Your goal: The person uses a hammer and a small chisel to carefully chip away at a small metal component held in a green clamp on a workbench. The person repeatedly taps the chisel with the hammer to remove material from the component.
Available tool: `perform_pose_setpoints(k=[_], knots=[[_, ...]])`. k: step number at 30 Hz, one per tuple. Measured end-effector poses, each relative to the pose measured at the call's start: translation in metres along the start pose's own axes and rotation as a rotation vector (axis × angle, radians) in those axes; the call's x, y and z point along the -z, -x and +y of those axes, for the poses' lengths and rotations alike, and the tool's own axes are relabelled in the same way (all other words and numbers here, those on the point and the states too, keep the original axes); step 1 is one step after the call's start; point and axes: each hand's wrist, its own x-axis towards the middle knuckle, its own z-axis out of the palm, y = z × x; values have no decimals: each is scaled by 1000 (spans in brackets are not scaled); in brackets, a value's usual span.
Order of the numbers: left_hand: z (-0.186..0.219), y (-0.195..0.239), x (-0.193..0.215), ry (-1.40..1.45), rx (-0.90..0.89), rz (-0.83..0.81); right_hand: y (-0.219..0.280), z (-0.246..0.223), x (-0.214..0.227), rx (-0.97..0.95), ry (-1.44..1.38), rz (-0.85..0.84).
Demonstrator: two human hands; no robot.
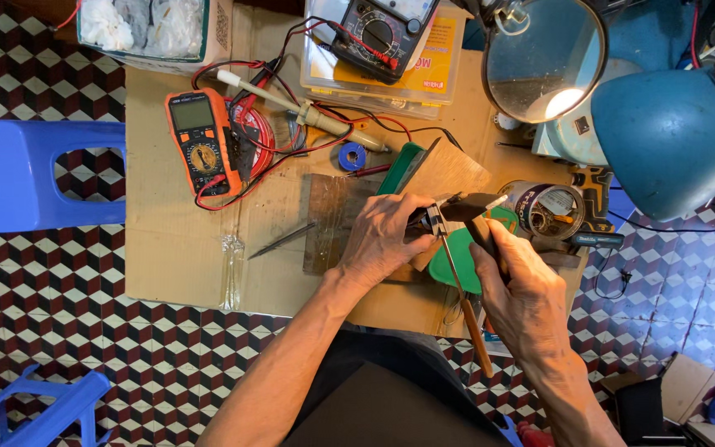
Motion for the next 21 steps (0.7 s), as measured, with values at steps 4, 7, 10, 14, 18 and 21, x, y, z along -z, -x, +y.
perform_pose_setpoints(k=[4, 7, 10, 14, 18, 21], knots=[[-1, 0, -5, -8, 2, 9, -3, 0, -2, -15, 9, -63], [-3, -1, -5, -20, -4, 4, -4, -2, -1, 11, 3, -34], [-3, 0, -7, -22, 18, -20, 2, -6, 0, -100, -17, -15], [-2, 0, -5, -17, -4, 7, 0, -5, -4, 3, 39, -4], [-1, 0, -2, -10, -8, 5, -4, -4, -5, 12, 67, -50], [0, -3, -4, -22, -11, 1, -2, -7, -1, 8, 58, -2]])
